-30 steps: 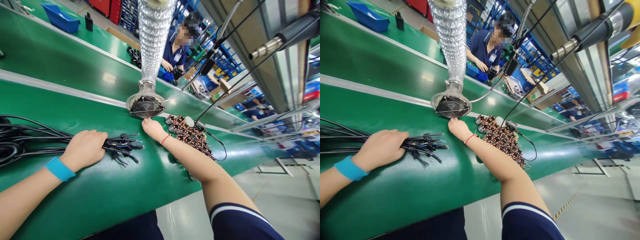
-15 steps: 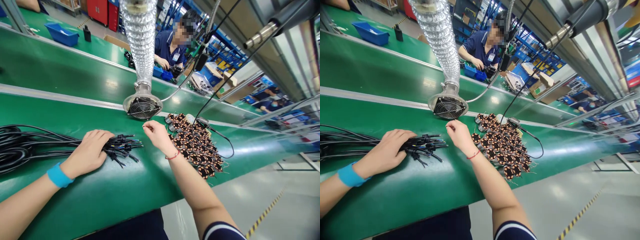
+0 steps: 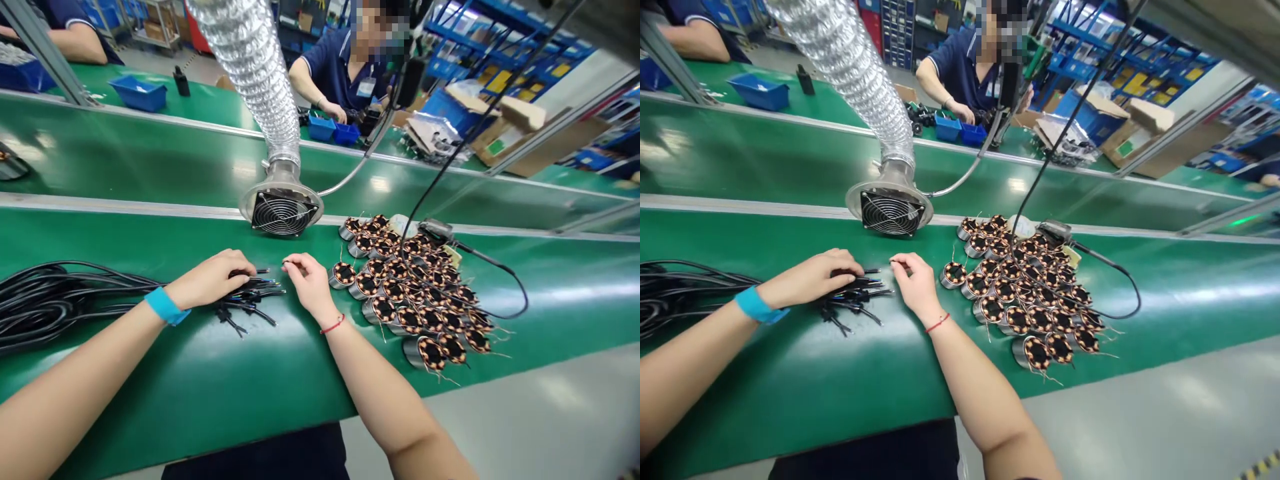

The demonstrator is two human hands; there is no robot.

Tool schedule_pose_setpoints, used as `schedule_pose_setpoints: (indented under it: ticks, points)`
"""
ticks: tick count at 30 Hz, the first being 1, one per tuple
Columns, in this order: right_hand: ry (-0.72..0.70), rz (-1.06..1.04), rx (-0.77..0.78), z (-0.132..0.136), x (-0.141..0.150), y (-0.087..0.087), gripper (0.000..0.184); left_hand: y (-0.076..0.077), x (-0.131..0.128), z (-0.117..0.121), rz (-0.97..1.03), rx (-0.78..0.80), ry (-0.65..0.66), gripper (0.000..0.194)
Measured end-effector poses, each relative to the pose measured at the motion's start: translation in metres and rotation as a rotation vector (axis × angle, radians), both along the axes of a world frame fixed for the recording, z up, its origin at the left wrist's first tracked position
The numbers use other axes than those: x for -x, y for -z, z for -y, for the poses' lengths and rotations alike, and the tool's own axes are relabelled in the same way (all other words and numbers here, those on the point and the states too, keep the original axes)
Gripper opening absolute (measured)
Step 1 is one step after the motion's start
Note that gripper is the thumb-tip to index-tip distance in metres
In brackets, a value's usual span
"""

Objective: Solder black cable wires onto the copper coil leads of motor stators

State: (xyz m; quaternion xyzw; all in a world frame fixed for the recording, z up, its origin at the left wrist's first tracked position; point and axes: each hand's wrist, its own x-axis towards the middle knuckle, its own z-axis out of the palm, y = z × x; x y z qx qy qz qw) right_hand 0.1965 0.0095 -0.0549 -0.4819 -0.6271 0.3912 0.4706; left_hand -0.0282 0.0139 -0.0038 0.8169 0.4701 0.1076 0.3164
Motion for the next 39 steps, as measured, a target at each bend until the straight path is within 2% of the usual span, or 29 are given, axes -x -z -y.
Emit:
schedule_pose_setpoints:
  ticks: [3,8,11,14,18,23,29,39]
  points:
    - [-0.011,0.062,-0.068,0.004,-0.001,-0.005,0.012,0.008,0.000,0.002,-0.008,0.014,0.046,0.032]
    - [-0.057,0.177,-0.182,0.010,0.001,-0.013,0.015,0.016,0.001,0.008,-0.007,-0.008,-0.040,0.030]
    - [-0.038,0.049,-0.091,0.010,0.003,-0.010,0.011,0.019,0.002,0.008,0.010,0.003,-0.095,0.026]
    - [-0.013,-0.210,0.128,0.009,0.007,-0.006,0.008,0.022,0.006,0.006,0.115,0.059,-0.149,0.026]
    - [-0.016,-0.464,0.297,0.012,0.015,-0.011,0.012,0.024,0.011,0.005,0.217,0.077,-0.130,0.023]
    - [-0.020,-0.543,0.354,0.020,0.028,-0.021,0.014,0.021,0.011,0.005,0.273,0.062,-0.078,0.017]
    - [0.007,-0.569,0.338,0.020,0.034,-0.017,0.016,0.022,0.012,0.004,0.268,0.086,-0.058,0.018]
    - [-0.030,-0.557,0.346,0.021,0.031,-0.017,0.014,0.021,0.012,0.004,0.277,0.081,-0.063,0.018]
